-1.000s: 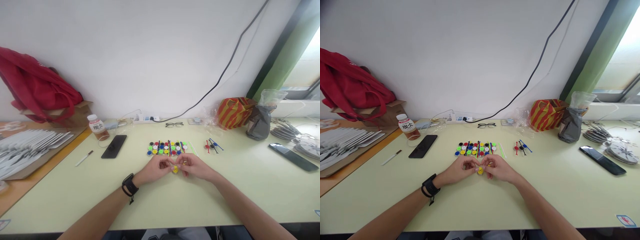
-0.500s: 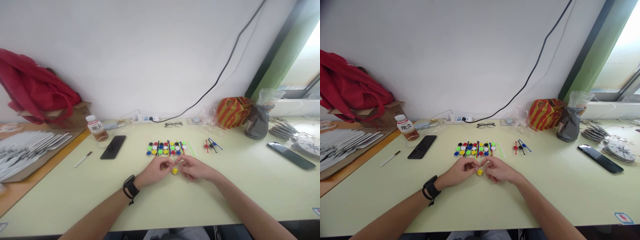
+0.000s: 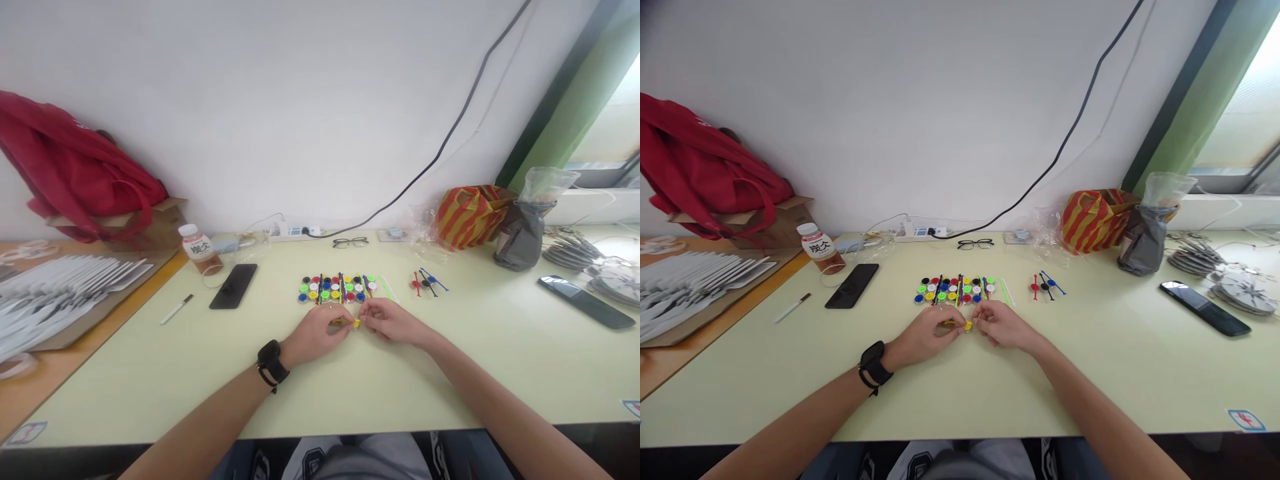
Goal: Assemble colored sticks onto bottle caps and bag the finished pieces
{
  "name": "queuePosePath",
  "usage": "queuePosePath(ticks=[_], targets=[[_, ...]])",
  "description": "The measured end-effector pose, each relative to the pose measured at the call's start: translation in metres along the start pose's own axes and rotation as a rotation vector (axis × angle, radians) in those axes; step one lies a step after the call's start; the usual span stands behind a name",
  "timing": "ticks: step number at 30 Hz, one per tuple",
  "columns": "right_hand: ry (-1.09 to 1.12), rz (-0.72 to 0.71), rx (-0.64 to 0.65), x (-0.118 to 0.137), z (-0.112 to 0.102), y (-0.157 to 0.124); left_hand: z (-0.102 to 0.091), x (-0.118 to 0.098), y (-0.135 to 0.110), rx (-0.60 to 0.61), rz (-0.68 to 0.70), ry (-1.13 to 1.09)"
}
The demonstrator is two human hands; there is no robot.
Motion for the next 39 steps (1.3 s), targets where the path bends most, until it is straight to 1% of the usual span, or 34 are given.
queuePosePath(ticks=[4, 8, 11, 17, 22, 25, 28, 32, 36, 37, 39], targets=[[0.028, 0.016, 0.028, 0.002, 0.002, -0.005, 0.000, -0.003, 0.000, -0.013, 0.046, 0.052], [0.029, -0.048, -0.023, 0.005, -0.001, -0.009, 0.000, -0.002, -0.001, -0.024, 0.066, 0.081], [0.021, -0.078, -0.047, 0.004, -0.002, -0.010, 0.001, 0.000, -0.003, -0.016, 0.055, 0.106], [0.019, -0.096, -0.048, 0.006, 0.000, -0.007, 0.000, -0.003, -0.001, 0.012, 0.072, 0.184], [-0.026, -0.102, -0.084, 0.007, 0.000, -0.008, 0.003, -0.009, -0.003, 0.029, 0.105, 0.247], [-0.062, -0.115, -0.107, 0.009, -0.001, -0.009, 0.001, -0.006, -0.005, 0.003, 0.077, 0.185], [-0.077, -0.144, -0.162, 0.011, -0.006, -0.009, -0.006, -0.002, -0.003, -0.050, 0.050, 0.112], [-0.005, -0.134, -0.183, 0.009, -0.013, -0.010, -0.018, 0.000, 0.000, -0.147, 0.065, 0.073], [0.037, -0.098, -0.231, 0.006, -0.017, -0.014, -0.025, 0.000, 0.001, -0.221, 0.071, 0.064], [0.059, -0.075, -0.222, 0.005, -0.016, -0.015, -0.026, 0.000, 0.000, -0.232, 0.069, 0.069], [0.063, -0.038, -0.162, 0.005, -0.011, -0.016, -0.027, 0.000, 0.000, -0.244, 0.069, 0.080]])
Point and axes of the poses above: each hand's wrist, its own y-axis towards the middle knuckle, its own z-axis out of the palm, x = y × z, the point moved 9 cm from there along y, towards the middle knuckle, and after that the axes turned 6 degrees about -x, right-handed, at the moved point
